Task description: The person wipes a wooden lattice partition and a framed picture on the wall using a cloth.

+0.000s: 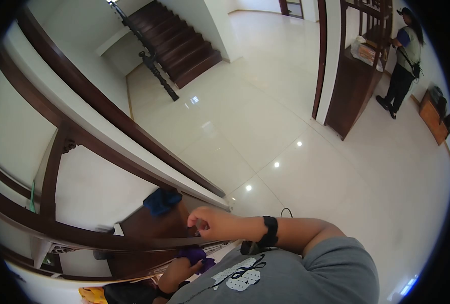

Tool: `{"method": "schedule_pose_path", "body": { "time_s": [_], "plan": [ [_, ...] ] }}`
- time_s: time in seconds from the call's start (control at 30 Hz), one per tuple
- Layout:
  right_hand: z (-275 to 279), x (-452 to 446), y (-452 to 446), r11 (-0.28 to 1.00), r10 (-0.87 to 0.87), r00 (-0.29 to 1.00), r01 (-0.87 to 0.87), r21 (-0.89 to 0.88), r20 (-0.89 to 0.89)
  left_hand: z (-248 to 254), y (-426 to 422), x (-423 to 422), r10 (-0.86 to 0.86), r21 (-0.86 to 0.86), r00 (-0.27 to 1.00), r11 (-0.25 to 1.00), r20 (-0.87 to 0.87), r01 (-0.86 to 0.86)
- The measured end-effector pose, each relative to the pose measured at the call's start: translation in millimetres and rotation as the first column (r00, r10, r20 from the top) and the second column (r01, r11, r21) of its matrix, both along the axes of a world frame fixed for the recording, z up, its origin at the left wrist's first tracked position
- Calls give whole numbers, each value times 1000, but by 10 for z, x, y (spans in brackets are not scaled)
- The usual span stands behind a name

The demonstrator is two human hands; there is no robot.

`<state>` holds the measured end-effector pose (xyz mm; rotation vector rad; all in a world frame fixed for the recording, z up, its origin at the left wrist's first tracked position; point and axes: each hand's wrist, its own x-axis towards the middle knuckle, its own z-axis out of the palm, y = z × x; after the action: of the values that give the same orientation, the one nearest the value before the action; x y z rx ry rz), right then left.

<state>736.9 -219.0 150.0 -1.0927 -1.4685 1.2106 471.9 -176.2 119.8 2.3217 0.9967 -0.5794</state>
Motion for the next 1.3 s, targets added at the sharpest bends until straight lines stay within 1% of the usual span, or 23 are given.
{"method": "schedule_pose_path", "body": {
  "time_s": [0.03,0.07,0.17,0.2,0.3,0.33,0.4,0.43,0.5,0.63,0.7,0.73,0.8,0.83,0.87,0.97,1.0,1.03,1.1,1.13,1.17,1.23,1.3],
  "plan": [
    [25,126,-73,1000,-5,1000,5,-16,3,-20,-46,72,-7,9,998,1000,-61,8],
    [56,255,-165,999,-9,1000,9,-34,6,129,-172,224,23,-47,966,999,257,-11],
    [35,716,-387,999,2,1000,-1,-46,30,-134,-318,475,-74,-160,981,982,180,104],
    [10,880,-470,999,6,999,-5,-44,41,190,-480,852,18,-253,864,959,503,128],
    [-34,1338,-756,999,-29,994,32,-25,106,-95,-630,1368,115,-332,854,941,508,71],
    [-28,1496,-851,999,-22,991,26,-32,131,-154,-673,1548,96,-313,850,946,518,83],
    [-63,1816,-1072,987,-41,993,58,-149,114,-147,-752,1984,58,-277,844,955,533,109],
    [-81,1959,-1186,975,-55,993,77,-208,105,-169,-794,2149,45,-254,816,959,576,126],
    [-165,2221,-1360,969,-131,985,151,-196,107,-252,-843,2480,12,-210,757,963,653,166],
    [-356,2624,-1627,937,-262,963,271,-220,67,-421,-774,2950,-6,-329,794,908,608,259],
    [-464,2740,-1662,926,-295,955,296,-233,39,-287,-702,3207,-43,-356,814,885,579,300],
    [-495,2804,-1668,920,-303,953,301,-250,34,-187,-664,3373,-87,-294,720,874,689,387],
    [-561,2933,-1645,911,-312,950,299,-286,0,-208,-560,3590,-79,-333,749,861,658,384],
    [-551,3019,-1622,905,-301,953,294,-307,27,-244,-488,3681,-77,-352,764,855,640,381],
    [-546,3101,-1564,905,-289,955,293,-309,62,-313,-407,3783,-105,-296,703,856,703,424],
    [-627,3392,-1307,918,-229,966,255,-304,118,-498,-150,4087,43,-381,667,847,744,370],
    [-663,3497,-1186,925,-201,971,231,-303,127,-544,-19,4180,64,-407,684,841,727,355],
    [-685,3613,-1037,931,-180,973,215,-296,142,-596,123,4291,63,-398,672,845,738,357],
    [-721,3843,-678,945,-132,978,173,-279,163,-516,438,4549,62,-376,654,857,754,352],
    [-787,3990,-466,961,-85,982,125,-246,168,-524,626,4685,30,-319,654,889,756,329],
    [-824,4112,-269,966,-88,986,120,-231,143,-561,859,4828,13,-350,685,867,728,356],
    [-531,4342,113,941,-133,964,196,-276,232,-216,1177,5172,207,-560,747,788,632,255],
    [-420,4535,396,936,-168,909,268,-227,381,-146,1480,5481,108,-500,676,759,729,418]
  ]
}}
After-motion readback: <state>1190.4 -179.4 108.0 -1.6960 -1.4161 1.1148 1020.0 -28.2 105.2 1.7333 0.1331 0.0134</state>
